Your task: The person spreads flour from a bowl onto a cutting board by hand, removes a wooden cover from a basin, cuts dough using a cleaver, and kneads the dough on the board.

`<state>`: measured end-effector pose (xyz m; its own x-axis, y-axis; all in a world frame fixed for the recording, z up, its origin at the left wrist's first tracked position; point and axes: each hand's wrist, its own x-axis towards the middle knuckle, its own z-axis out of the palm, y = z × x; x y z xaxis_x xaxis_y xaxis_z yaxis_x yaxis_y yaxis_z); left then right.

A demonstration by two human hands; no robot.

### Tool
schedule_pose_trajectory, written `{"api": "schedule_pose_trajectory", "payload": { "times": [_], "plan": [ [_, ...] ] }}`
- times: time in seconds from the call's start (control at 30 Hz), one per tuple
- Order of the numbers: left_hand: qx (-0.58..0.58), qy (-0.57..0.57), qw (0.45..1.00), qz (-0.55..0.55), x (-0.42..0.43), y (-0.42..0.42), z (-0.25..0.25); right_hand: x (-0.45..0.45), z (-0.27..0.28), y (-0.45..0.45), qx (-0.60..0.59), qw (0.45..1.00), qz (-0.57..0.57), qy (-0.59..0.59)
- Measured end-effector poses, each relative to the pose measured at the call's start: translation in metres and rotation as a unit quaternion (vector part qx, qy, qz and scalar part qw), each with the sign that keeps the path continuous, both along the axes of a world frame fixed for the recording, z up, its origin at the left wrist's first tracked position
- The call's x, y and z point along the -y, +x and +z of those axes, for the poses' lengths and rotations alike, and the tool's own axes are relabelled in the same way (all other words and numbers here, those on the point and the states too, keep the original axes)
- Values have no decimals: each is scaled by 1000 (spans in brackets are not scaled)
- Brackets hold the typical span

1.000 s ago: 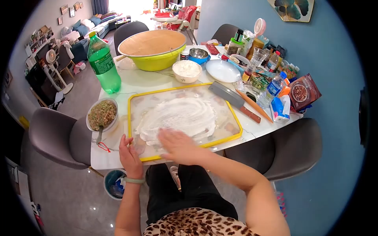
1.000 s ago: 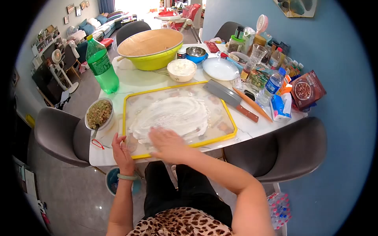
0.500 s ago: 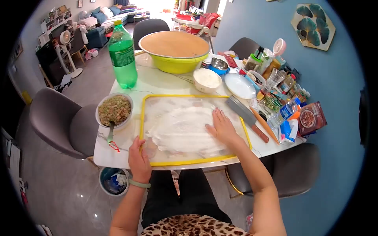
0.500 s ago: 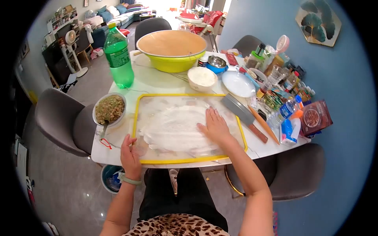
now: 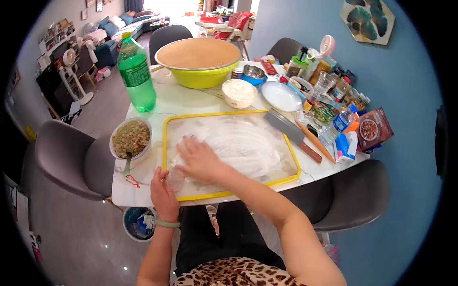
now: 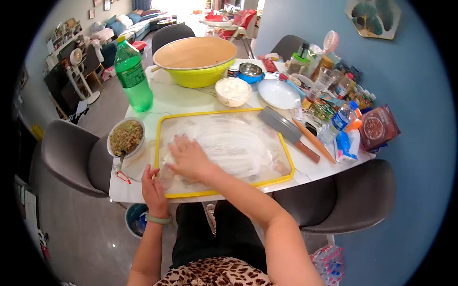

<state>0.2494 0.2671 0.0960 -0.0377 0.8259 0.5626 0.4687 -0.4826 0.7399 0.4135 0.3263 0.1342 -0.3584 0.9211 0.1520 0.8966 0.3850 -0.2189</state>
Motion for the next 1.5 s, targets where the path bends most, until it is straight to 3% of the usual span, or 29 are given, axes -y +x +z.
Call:
{"api": "schedule_pose_trajectory", "payload": {
  "times": [0.3,0.43,0.57,0.67,0.73,0.8,0.87,0.93,1.1,1.23,1.37,1.5],
  "plan": [
    [7,19,1000,0,1,2,5,86,12,38,10,995,80,-53],
    [5,23,1000,-6,3,0,10,107,12,89,58,993,7,-103],
    [17,29,999,-5,-1,-1,5,97,-4,153,108,985,-129,-46],
    [9,16,1000,11,0,-2,6,82,0,148,83,984,-154,-43],
    [40,13,999,3,-1,-1,5,73,1,105,80,996,-36,9],
    [45,28,999,7,1,-3,6,75,14,46,-26,998,46,-43],
    [53,45,998,4,0,-3,6,73,5,-3,-41,994,101,-25],
    [179,12,983,-38,1,-8,3,66,-1,-30,-72,990,121,-25],
    [195,9,979,-50,1,-9,8,24,-8,-6,-49,996,61,-37],
    [149,7,989,-24,4,-6,14,-2,2,58,-2,995,-89,-51],
    [148,15,988,-31,2,-8,10,23,-2,126,1,980,-192,-47],
    [139,9,990,-30,1,-7,10,61,-7,137,12,977,-210,-27]
  ]
}}
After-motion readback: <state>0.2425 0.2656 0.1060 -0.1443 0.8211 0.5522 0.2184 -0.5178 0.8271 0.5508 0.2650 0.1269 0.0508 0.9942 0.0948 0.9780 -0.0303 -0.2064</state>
